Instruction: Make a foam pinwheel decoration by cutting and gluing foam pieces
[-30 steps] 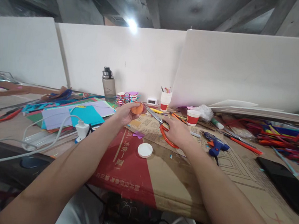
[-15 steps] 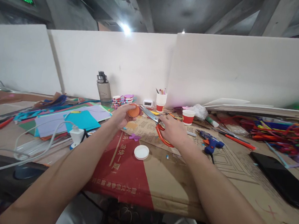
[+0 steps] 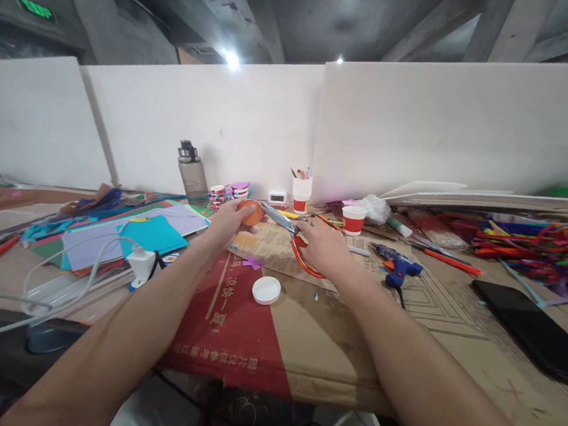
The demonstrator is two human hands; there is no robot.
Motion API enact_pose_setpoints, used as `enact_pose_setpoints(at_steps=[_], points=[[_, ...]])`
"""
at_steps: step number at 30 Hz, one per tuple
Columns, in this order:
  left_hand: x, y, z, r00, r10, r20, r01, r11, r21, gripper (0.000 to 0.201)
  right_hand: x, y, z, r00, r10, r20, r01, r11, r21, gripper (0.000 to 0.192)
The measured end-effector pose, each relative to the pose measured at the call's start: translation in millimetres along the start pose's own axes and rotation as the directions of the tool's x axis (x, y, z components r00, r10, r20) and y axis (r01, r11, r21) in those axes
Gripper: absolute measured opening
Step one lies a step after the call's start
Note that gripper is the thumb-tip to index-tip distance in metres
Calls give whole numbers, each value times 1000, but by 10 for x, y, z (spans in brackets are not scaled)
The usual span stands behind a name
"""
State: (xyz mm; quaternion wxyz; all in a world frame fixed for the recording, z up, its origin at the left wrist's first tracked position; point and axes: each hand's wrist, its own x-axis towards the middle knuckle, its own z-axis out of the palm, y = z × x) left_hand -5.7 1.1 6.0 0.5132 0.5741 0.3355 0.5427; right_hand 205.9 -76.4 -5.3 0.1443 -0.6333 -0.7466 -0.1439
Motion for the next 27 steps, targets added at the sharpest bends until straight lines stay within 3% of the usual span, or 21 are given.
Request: enact_pose_setpoints(at_steps=[12,27], points=[[9,-5,5,987,-157,22,158,971,-180,20,-2,11,28,999,-34,-27,35,999,36,48],[23,8,1,978,-207,6,205,970,-131,15,9,-2,14,998,-66,-3,66,996,67,45]])
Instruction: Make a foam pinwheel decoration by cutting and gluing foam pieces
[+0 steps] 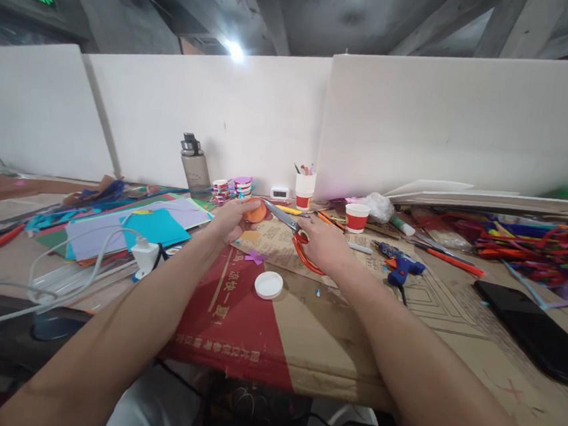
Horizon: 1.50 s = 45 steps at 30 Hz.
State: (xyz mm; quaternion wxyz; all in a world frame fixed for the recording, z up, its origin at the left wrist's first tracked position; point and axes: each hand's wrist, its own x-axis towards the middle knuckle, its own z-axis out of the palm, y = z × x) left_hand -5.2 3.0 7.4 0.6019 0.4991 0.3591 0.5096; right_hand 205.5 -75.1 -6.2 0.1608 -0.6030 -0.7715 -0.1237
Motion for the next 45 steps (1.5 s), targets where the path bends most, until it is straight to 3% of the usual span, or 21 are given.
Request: enact_pose_setpoints(at_steps=[11,17,29,45], points=[[14,15,-52,998,-43,44,44,999,-18,21,16,31,-15,999,-4,38,4,1000,-5,48],[22,0,-52,998,-63,-16,63,998,-4,17,14,68,8,999,35,11,-35,999,-17,51],[-29,22,-21,998,-19,63,13,996,88,13,-16,44,-4,1000,19,-20,-21,993,-119,45],[-59,32,27,996,-78,37,76,996,44,20,-4,0,-39,997,32,66,-29,998,-52,45]])
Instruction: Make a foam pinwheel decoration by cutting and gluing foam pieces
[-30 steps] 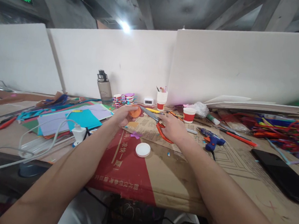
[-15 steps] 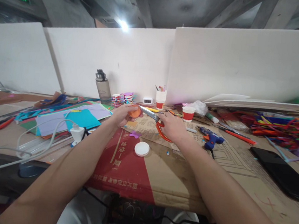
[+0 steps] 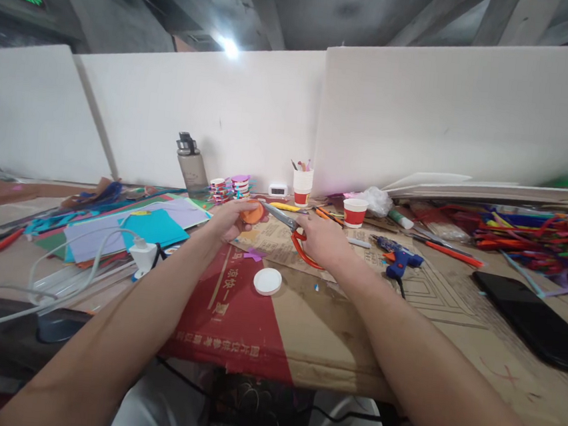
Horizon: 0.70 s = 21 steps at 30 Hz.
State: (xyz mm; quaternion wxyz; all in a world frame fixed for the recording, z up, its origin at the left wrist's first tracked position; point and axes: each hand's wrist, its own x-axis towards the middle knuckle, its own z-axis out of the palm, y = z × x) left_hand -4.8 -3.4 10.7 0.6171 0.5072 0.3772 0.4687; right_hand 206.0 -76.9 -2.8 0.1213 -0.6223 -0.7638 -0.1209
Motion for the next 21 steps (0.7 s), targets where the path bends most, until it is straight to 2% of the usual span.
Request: enact_pose_setpoints(at_steps=[5,12,16,21], points=[[46,-40,-60,999,23,32,-23,999,-29,27,8,24,2,1000,-9,-17,10,997,73,41],[78,-69,-89,996,83,-22,-85,992,-97,27,42,33,62,998,-67,-1,65,954,294,41],[67,-62,-72,994,106,-31,-109,987,-118,26,15,11,42,998,-14,-66,26,982,185,45],[56,-47,-53,994,104,-33,-108,985,-136,27,-17,-14,-18,996,51,-68,-53,998,-18,49]])
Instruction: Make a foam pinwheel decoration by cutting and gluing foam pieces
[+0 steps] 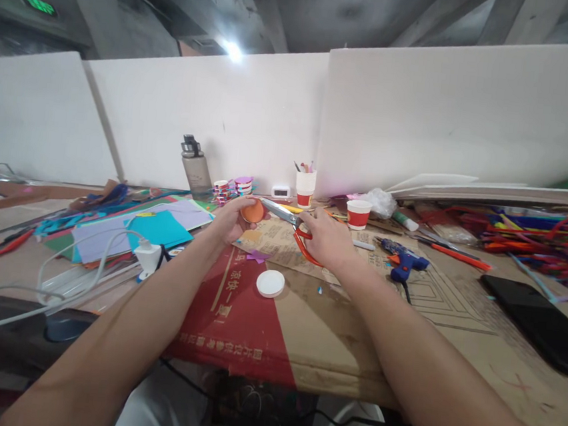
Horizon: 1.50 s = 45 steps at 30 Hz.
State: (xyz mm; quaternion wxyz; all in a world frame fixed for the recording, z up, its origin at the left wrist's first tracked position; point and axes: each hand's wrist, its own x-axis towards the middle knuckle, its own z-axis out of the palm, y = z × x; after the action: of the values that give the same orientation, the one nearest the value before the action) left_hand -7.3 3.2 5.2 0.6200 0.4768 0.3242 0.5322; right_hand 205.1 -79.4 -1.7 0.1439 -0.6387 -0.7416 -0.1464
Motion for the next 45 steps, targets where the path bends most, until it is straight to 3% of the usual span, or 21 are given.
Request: enact_pose_setpoints(at_steps=[11,25,36,45], points=[[9,-42,1,998,9,60,-14,996,89,29,-1,2,-5,999,-38,9,39,993,-115,47],[21,-47,-15,998,-41,44,37,995,88,28,14,20,2,997,-71,33,72,997,-29,50],[-40,19,21,988,-145,60,139,985,97,13,45,112,45,994,-95,61,97,995,-31,53],[15,-59,-29,999,5,50,-8,999,54,27,27,155,7,998,-46,35,47,998,-33,54]])
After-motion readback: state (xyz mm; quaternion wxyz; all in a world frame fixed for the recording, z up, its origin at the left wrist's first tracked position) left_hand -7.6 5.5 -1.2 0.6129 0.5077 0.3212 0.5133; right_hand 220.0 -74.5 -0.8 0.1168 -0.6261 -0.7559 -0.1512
